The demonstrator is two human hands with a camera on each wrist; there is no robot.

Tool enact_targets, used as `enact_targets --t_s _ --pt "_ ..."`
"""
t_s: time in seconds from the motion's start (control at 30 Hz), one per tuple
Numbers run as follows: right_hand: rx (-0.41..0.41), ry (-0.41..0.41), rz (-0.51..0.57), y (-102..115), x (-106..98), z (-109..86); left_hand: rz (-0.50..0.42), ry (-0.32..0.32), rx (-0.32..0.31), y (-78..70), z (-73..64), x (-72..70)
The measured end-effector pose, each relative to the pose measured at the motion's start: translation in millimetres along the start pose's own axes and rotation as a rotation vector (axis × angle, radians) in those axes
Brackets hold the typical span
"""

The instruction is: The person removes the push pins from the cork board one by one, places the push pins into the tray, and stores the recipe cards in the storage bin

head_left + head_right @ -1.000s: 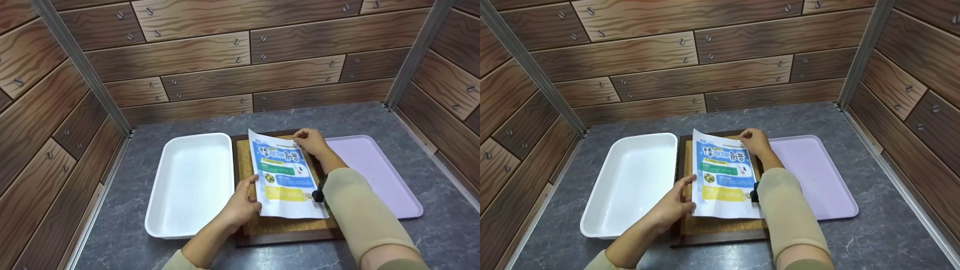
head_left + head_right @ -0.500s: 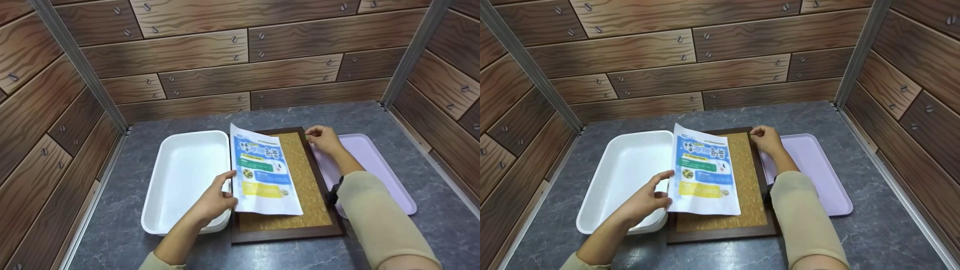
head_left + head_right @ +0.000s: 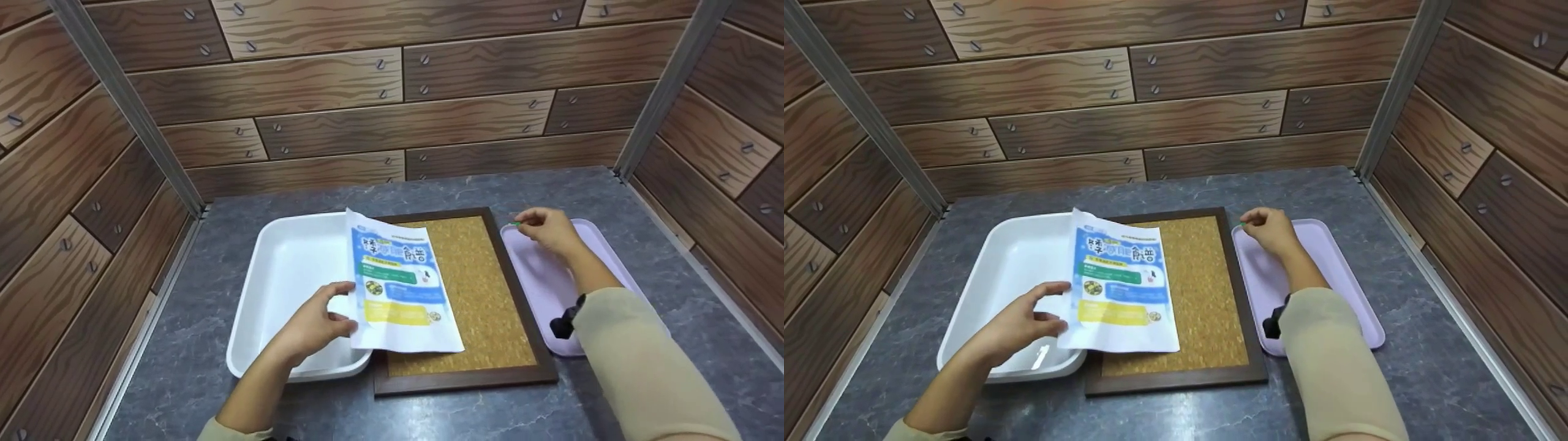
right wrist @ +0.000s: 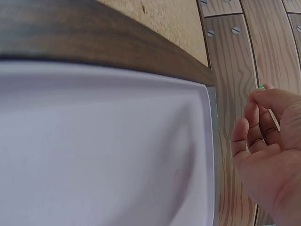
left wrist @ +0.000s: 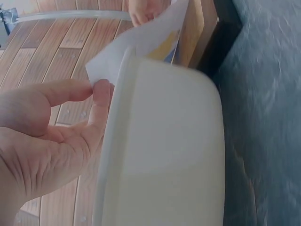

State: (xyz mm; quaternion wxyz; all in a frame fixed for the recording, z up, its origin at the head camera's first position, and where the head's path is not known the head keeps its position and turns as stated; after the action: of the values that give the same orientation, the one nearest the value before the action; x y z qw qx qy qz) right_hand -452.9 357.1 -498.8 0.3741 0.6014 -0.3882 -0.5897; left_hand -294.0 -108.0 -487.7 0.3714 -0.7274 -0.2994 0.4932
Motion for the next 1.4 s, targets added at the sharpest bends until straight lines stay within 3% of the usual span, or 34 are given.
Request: enact_targets --t_s 0.13,0.33,0.63,0.83,1.03,1.4 --pt "0.018 -0.004 0.010 -3 -9 -6.4 0.037 -0.045 -0.021 8.1 -4.1 -12.0" --pt "0.010 -0.008 -0.022 -11 -25 -13.1 0.014 -0.053 -0.053 22.3 -8.3 -24.0" --pt "0.017 -0.015 -0.096 -21 -38 -19.8 -0.050 0.064 -0.021 39.5 -13.0 -41.0" --pt "-0.021 -0.021 -0.145 -25 -42 -21.4 -0.054 0.074 -0.016 48.8 -16.5 -55.0" --pt "-0.079 -0.031 -0.170 -31 -41 -19.2 -0.049 0.044 -0.040 59.0 -20.3 -71.5" --pt "-0.094 -0.007 -0.192 -47 -34 -15.6 0.011 -0.020 -0.115 78.2 -29.4 -98.1"
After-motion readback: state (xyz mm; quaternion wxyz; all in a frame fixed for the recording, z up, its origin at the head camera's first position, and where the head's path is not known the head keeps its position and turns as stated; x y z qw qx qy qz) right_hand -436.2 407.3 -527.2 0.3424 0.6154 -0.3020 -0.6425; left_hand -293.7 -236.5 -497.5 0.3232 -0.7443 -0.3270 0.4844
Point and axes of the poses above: each hand's wrist, its own z-axis towards the middle knuckle, its own x-axis out of the palm, y = z × x, the point moved 9 cm from there along z, towards the middle knuckle, and after that the axes turned 9 degrees about z, right-handed, at the moved point
